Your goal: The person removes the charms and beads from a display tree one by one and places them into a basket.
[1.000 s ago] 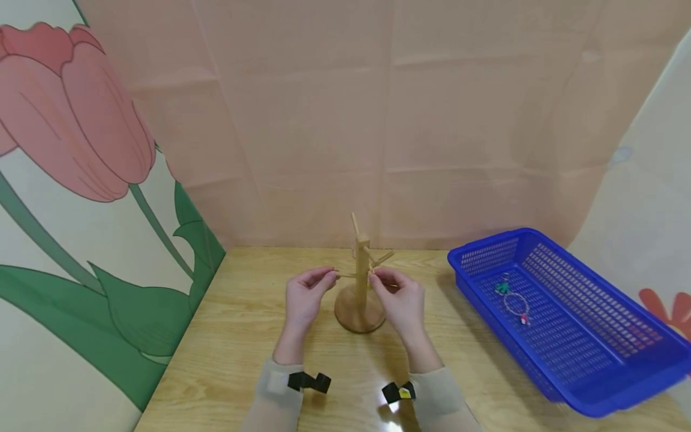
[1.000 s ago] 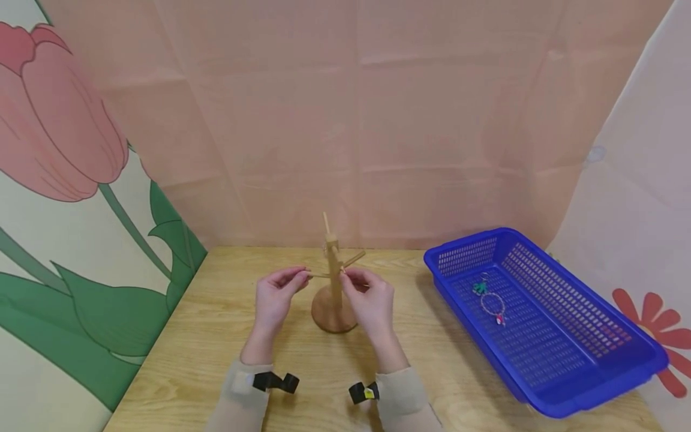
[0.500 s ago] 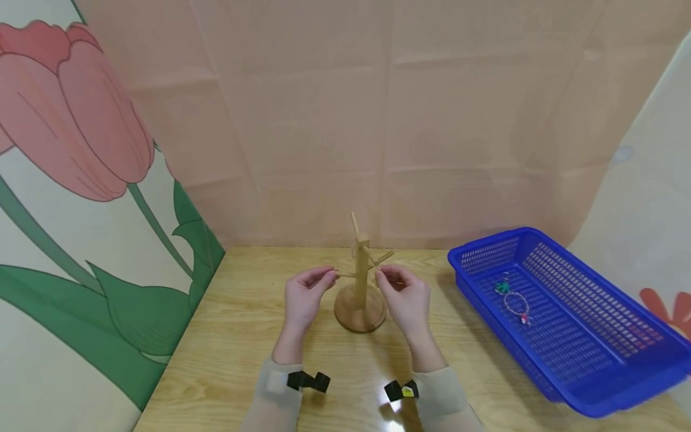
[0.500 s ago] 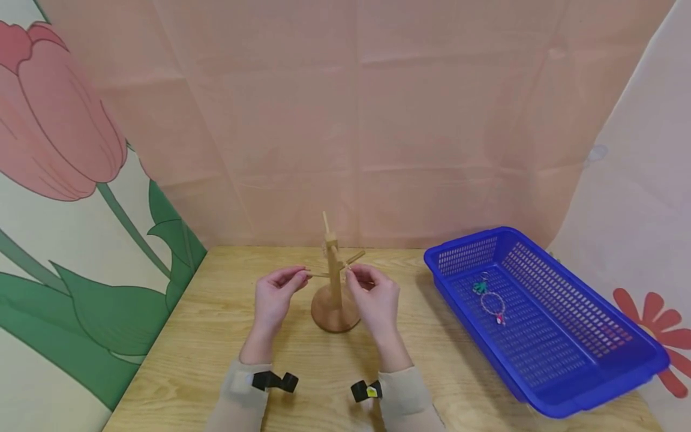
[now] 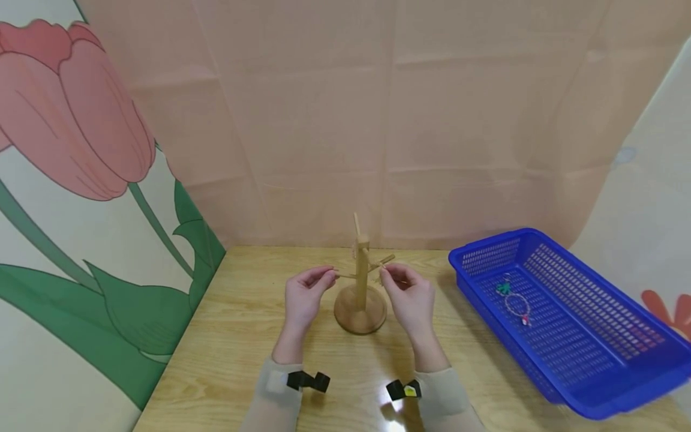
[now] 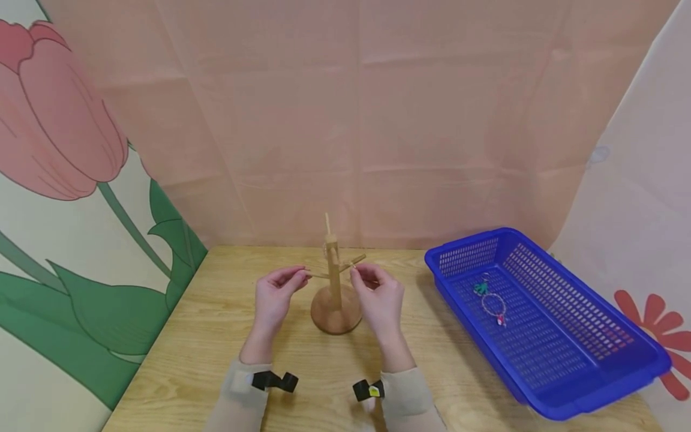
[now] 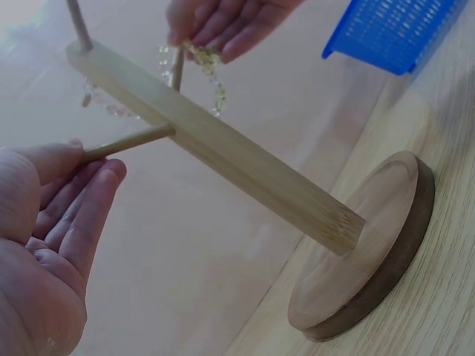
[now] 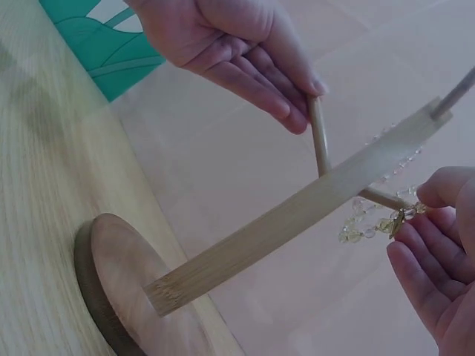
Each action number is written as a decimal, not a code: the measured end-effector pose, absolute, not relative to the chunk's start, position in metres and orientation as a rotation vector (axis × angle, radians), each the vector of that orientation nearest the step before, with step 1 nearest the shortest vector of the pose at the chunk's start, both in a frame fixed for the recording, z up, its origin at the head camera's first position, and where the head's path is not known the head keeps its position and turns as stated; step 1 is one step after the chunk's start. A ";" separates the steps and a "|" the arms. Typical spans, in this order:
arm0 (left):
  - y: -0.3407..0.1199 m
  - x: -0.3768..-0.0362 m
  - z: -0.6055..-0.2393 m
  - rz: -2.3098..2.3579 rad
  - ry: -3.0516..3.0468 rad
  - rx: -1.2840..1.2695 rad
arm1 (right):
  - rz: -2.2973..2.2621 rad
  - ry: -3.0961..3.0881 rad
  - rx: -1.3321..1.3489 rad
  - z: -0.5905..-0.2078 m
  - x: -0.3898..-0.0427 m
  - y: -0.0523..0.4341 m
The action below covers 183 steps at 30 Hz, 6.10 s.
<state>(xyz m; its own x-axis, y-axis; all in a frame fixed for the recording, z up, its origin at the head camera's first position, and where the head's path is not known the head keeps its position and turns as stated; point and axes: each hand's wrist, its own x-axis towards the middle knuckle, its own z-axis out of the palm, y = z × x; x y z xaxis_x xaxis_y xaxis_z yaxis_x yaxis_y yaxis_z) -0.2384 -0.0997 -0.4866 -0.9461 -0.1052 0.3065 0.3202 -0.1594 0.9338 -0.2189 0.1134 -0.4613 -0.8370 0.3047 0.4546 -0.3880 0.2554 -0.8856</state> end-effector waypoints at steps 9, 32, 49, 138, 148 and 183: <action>-0.100 -0.239 -0.486 -2.201 -1.820 -0.258 | 1.648 -1.963 0.107 -0.476 -0.230 0.124; -0.100 -0.241 -0.488 -2.201 -1.816 -0.269 | 1.670 -1.911 0.053 -0.438 -0.209 0.122; -0.100 -0.239 -0.488 -2.212 -1.802 -0.264 | 1.692 -1.869 -0.012 -0.434 -0.209 0.130; -0.100 -0.243 -0.484 -2.193 -1.800 -0.269 | 1.348 -2.016 0.050 -0.387 -0.211 0.217; -0.100 -0.242 -0.486 -2.222 -1.782 -0.244 | 1.421 -2.252 0.099 -0.363 -0.211 0.247; -0.101 -0.239 -0.488 -2.231 -1.778 -0.252 | 1.201 -2.740 0.037 -0.383 -0.220 0.403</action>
<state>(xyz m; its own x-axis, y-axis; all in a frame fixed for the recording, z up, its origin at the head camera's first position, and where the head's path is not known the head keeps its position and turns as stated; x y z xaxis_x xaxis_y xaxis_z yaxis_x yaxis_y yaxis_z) -0.2391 -0.1008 -0.4881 -0.9466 -0.1061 0.3045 0.3205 -0.2059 0.9246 -0.2203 0.4028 -0.3829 -0.9885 0.0372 0.1466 -0.0826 0.6794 -0.7291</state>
